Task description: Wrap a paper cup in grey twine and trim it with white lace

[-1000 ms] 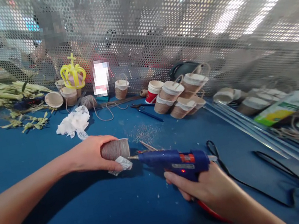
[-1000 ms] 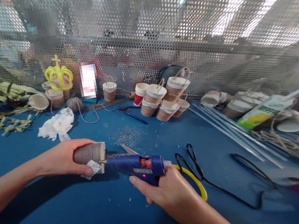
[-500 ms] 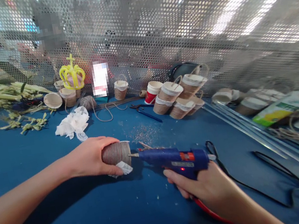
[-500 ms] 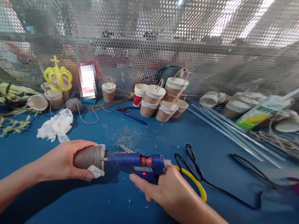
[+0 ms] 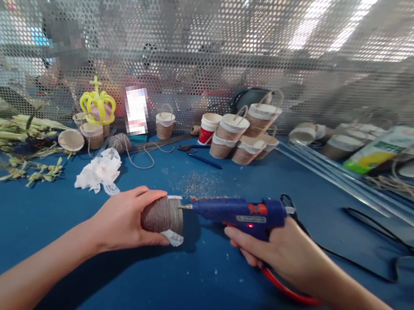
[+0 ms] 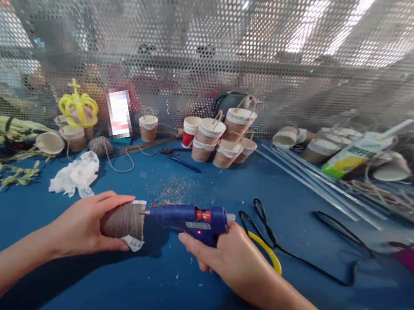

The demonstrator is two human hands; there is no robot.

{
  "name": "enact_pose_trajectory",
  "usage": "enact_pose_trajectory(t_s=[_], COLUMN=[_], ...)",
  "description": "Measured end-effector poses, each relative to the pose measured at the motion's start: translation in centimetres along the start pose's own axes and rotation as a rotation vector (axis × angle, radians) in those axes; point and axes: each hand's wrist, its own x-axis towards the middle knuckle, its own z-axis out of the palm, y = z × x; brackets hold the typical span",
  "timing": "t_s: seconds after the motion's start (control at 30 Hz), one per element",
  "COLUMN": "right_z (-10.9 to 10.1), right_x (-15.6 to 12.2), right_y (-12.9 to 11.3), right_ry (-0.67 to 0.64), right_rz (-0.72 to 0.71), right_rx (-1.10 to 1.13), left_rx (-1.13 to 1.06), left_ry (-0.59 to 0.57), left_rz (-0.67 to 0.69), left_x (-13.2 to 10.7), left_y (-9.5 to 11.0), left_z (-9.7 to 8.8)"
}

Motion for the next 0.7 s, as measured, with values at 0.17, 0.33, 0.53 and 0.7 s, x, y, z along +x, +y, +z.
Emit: enact_pose_trajectory(t_s=[0.17, 0.33, 0.53, 0.7], right_z=[-0.07, -0.07, 0.06, 0.04], right_x=[-0.04, -0.15, -0.16, -0.39], right_y=[-0.48, -0.61, -0.53, -0.03], right_ry=[0.016, 0.029, 0.028, 0.010], right_rz=[0.027, 0.035, -0.008, -0.034], right_rx=[0.003, -0.021, 0.040, -0.032], left_rx=[0.062, 0.110, 0.109, 0.011], left_ry=[0.019, 0.021, 0.043, 0.033], left_rz=[0.021, 0.043, 0.050, 0.023], left_x=[-0.08, -0.10, -0.20, -0.18], left_y=[0.14, 0.45, 0.36, 0.37], left_z=[0.19, 0.14, 0.27, 0.12])
